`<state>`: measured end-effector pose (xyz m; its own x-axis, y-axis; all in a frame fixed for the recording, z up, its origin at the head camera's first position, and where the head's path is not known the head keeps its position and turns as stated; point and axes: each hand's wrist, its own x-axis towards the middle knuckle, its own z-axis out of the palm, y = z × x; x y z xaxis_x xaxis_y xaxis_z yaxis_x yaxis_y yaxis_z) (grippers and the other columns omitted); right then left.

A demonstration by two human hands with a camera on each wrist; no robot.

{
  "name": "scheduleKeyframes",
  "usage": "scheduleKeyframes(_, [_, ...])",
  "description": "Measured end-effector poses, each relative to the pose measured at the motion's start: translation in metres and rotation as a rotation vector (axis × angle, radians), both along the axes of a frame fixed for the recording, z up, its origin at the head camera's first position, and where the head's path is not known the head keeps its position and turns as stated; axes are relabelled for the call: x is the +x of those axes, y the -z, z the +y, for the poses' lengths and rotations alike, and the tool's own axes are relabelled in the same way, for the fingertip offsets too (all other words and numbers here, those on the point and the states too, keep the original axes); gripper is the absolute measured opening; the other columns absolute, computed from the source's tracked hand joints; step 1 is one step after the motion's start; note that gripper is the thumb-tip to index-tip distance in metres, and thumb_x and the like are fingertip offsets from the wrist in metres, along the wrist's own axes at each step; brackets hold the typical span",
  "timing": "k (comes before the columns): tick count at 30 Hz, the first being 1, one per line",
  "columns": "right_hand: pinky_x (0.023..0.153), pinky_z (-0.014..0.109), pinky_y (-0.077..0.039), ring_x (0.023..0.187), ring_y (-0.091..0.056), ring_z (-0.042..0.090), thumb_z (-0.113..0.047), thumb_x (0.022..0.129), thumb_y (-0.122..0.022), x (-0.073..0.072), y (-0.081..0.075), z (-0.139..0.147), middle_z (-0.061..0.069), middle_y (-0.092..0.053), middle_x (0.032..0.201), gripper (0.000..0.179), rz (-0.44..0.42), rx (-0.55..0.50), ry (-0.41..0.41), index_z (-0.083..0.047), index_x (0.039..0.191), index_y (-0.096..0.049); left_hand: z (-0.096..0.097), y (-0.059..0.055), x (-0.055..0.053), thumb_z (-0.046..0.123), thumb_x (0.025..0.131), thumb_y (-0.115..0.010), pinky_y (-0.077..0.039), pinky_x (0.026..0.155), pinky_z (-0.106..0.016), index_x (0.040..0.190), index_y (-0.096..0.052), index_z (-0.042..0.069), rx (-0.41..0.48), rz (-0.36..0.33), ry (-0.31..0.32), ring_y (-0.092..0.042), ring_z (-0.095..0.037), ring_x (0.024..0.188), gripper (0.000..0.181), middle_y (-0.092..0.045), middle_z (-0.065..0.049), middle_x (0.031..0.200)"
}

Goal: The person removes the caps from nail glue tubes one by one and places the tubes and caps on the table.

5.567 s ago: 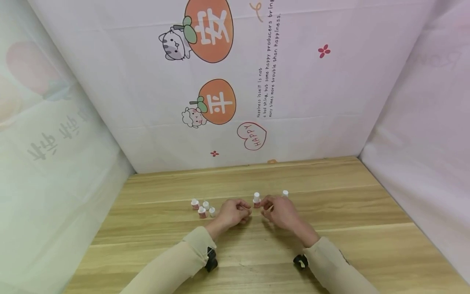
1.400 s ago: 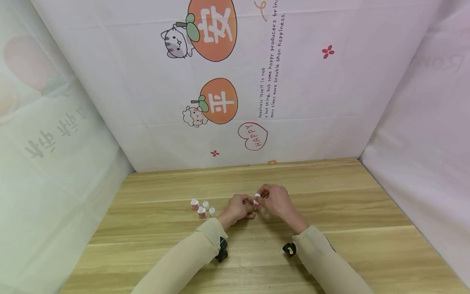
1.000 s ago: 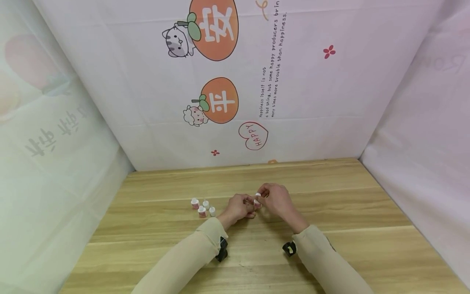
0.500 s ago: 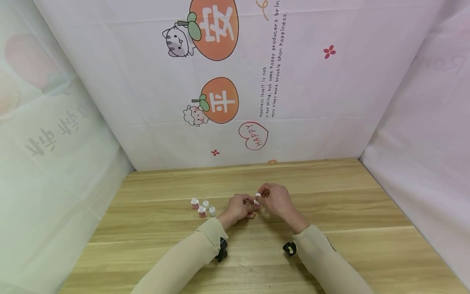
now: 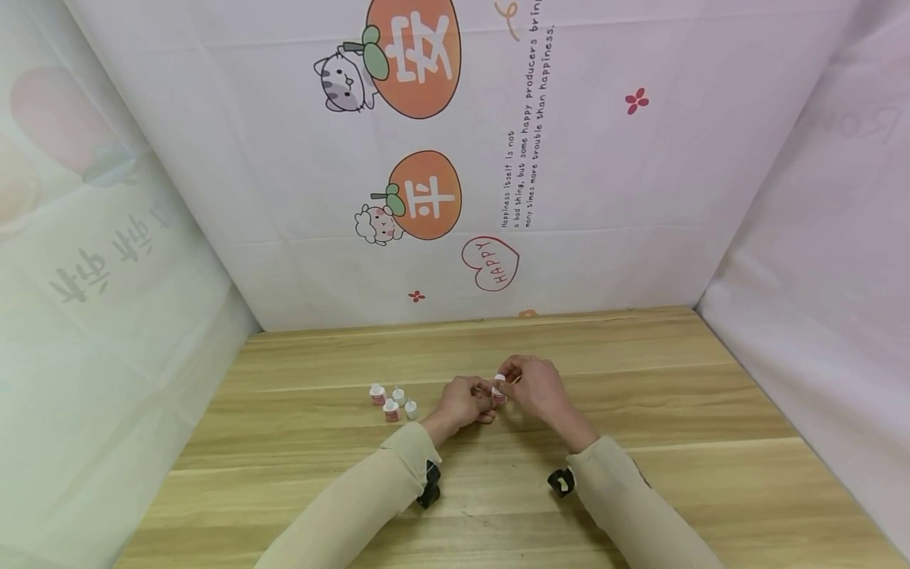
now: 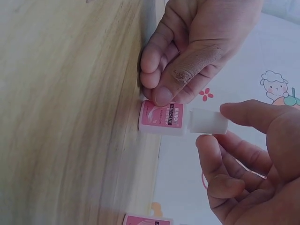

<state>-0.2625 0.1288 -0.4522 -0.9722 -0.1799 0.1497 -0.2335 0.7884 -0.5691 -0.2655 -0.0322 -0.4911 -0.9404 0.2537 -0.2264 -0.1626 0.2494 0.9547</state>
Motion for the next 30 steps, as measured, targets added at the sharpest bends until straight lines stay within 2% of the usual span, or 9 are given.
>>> scheduleKeyframes(13, [0.074, 0.035, -0.051, 0.077, -0.061, 0.014, -0.023, 0.088, -0.075, 0.0005, -0.0019, 0.0008, -0.002, -0.070, 0.084, 0.011, 0.003, 0.020, -0.010, -0.014, 0.094, -0.072, 0.0007, 0.0012, -0.0013, -0.005, 0.091, -0.066, -0.064, 0.067, -0.031, 0.108, -0.067, -0.005, -0.007, 0.006, -0.005, -0.075, -0.026, 0.077, 0.017, -0.075, -0.020, 0.098])
scheduleKeyframes(25, [0.076, 0.036, -0.053, 0.080, -0.064, 0.015, -0.022, 0.091, -0.073, 0.0021, -0.0025, 0.0005, -0.002, -0.071, 0.086, 0.009, 0.012, 0.029, -0.029, -0.015, 0.095, -0.073, 0.0010, 0.0012, -0.0005, -0.003, 0.092, -0.066, -0.064, 0.067, -0.031, 0.107, -0.067, -0.004, -0.028, 0.010, -0.008, -0.076, -0.029, 0.078, 0.015, -0.074, -0.020, 0.095])
scheduleKeyframes(30, [0.073, 0.034, -0.053, 0.077, -0.063, 0.014, -0.024, 0.088, -0.076, 0.0017, -0.0018, 0.0014, -0.001, -0.071, 0.085, 0.013, 0.015, 0.030, -0.020, -0.013, 0.095, -0.072, 0.0007, 0.0000, 0.0005, -0.002, 0.092, -0.066, -0.064, 0.067, -0.032, 0.107, -0.067, -0.004, -0.022, 0.010, -0.004, -0.075, -0.031, 0.079, 0.015, -0.074, -0.020, 0.096])
